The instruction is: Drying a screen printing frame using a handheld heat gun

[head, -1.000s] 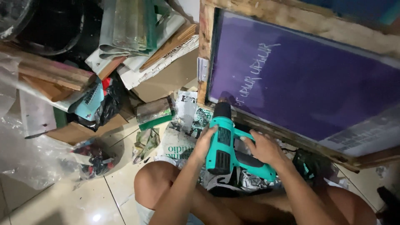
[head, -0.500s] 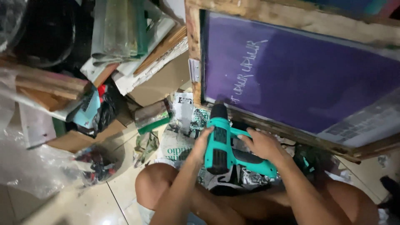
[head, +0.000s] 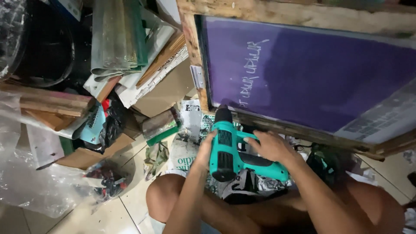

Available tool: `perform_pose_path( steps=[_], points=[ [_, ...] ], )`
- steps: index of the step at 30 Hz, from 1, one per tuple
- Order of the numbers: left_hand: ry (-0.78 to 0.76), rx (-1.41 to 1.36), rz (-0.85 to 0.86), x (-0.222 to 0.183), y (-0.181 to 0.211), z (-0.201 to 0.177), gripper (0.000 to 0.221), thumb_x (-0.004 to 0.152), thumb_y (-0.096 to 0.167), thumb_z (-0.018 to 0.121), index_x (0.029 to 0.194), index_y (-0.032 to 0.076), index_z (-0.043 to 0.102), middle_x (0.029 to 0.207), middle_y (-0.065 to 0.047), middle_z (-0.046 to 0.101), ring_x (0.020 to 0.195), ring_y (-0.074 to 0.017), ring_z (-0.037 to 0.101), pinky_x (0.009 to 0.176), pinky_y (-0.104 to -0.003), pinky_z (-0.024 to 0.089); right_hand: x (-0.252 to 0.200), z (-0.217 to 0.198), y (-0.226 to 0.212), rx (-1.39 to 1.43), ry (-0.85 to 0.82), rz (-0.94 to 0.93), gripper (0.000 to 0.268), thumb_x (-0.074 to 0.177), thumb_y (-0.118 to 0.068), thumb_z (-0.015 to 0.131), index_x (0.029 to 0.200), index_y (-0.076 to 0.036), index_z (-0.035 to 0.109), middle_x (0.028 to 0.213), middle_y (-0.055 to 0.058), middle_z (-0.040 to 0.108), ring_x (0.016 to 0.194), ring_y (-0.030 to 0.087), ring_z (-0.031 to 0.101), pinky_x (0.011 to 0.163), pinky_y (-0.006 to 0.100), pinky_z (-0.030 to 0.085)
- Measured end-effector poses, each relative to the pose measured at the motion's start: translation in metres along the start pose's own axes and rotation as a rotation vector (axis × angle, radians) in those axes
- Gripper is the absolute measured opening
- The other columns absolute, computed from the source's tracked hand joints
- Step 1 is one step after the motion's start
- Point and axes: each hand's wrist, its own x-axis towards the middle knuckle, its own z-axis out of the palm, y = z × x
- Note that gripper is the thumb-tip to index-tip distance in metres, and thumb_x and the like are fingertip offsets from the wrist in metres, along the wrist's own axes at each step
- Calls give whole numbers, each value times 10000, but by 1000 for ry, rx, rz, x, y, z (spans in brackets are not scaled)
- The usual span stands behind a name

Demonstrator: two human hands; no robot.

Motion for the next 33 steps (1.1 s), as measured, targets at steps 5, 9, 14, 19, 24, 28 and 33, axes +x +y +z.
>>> perform_pose_path(
  steps=[5,9,14,19,24,28,33],
  points=[
    [-177,159,68,-43,27,17,1040,858,610,677,1663,226,141,1711,-172,89,1565,-420,64,1239,-617,106,13,9,17,-136,13,1,658,1088,-537,370,1448,-12,540,979,195,776,752,289,756,623,425,583],
    [-137,60,66,-59,30,12,976,868,525,675,1642,183,191,1690,-243,152,1558,-449,150,1240,-625,178,25,20,36,-115,14,-19,697,1085,-550,378,1448,23,538,1045,217,772,808,321,771,658,436,605],
    [-167,67,49,-27,17,0,1022,808,591,750,1604,143,292,1616,-235,276,1483,-434,283,1182,-577,280,16,11,26,-124,2,23,732,1074,-599,365,1457,1,533,1125,217,725,932,341,724,770,457,579],
    [-130,193,44,-20,4,-9,975,861,640,689,1607,136,315,1647,-232,281,1520,-447,260,1212,-620,277,9,0,13,-102,-137,113,719,1054,-577,383,1509,-31,491,1360,217,676,1232,380,680,1065,532,538],
    [-103,110,117,-27,14,-11,990,854,544,697,1624,106,253,1671,-246,218,1532,-452,234,1236,-587,246,20,7,14,-84,-22,30,671,1076,-507,401,1455,29,544,1256,258,719,1122,409,723,1001,540,559],
    [-169,141,104,-44,23,1,995,869,530,716,1656,172,225,1658,-244,255,1511,-459,279,1199,-588,300,23,34,39,-188,32,-10,614,1067,-496,428,1429,-22,577,1196,258,738,1109,416,728,957,542,583],
    [-96,-48,-114,-14,21,-8,816,787,515,758,1475,121,567,1466,-224,567,1353,-409,536,1107,-545,428,-2,-18,-12,-51,-49,110,740,1035,-614,394,1459,-31,563,1364,271,660,1294,457,617,1093,575,497]
  ],
)
